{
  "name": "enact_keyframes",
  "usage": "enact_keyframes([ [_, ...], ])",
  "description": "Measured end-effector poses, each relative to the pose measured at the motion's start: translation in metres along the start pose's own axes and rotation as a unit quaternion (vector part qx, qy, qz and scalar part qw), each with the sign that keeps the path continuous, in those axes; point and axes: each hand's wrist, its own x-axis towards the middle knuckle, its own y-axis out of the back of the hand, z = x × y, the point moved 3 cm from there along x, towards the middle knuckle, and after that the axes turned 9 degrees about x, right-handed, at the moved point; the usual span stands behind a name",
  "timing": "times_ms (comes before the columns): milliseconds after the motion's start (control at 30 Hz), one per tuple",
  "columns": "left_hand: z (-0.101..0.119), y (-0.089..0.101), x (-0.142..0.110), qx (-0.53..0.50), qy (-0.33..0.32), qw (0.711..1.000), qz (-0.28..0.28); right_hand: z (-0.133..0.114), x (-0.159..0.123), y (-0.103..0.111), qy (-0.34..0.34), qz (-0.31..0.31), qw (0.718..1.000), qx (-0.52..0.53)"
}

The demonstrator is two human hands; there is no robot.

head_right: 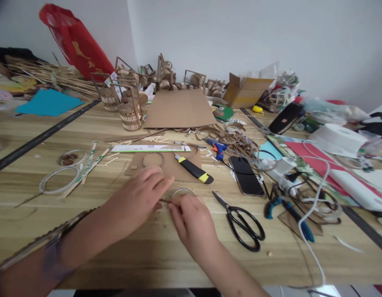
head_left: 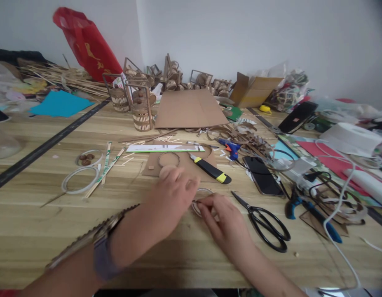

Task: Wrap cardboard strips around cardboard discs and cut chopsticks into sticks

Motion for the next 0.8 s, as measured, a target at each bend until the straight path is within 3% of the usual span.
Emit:
enact_keyframes([
  [100,0.010,0.017,-0.013,-0.088,-0.003,0.989,0.116,0.017,-0.005,0.000,-0.176,0.029,0.976,0.124],
  [167,0.015,0.017,-0.024,-0.169,0.011,0.973,0.154,0.022,-0.006,-0.001,-0.248,0.043,0.946,0.204],
  [267,0.015,-0.006,-0.034,-0.300,0.122,0.944,0.070,0.021,-0.007,-0.005,-0.298,0.063,0.910,0.280],
  [367,0.010,-0.033,-0.035,-0.458,0.246,0.854,-0.004,0.017,-0.010,-0.016,-0.320,0.063,0.887,0.327],
  [467,0.009,-0.047,-0.030,-0.573,0.301,0.762,-0.027,0.009,-0.015,-0.027,-0.318,0.046,0.882,0.346],
  [567,0.008,-0.052,-0.026,-0.616,0.311,0.723,-0.032,0.007,-0.023,-0.020,-0.287,-0.001,0.915,0.285],
  [700,0.002,-0.056,-0.025,-0.621,0.292,0.726,-0.050,0.036,-0.044,0.030,-0.201,-0.060,0.977,0.036],
  [800,-0.003,-0.061,-0.026,-0.647,0.279,0.707,-0.061,0.078,-0.070,0.073,-0.201,-0.039,0.961,-0.188],
])
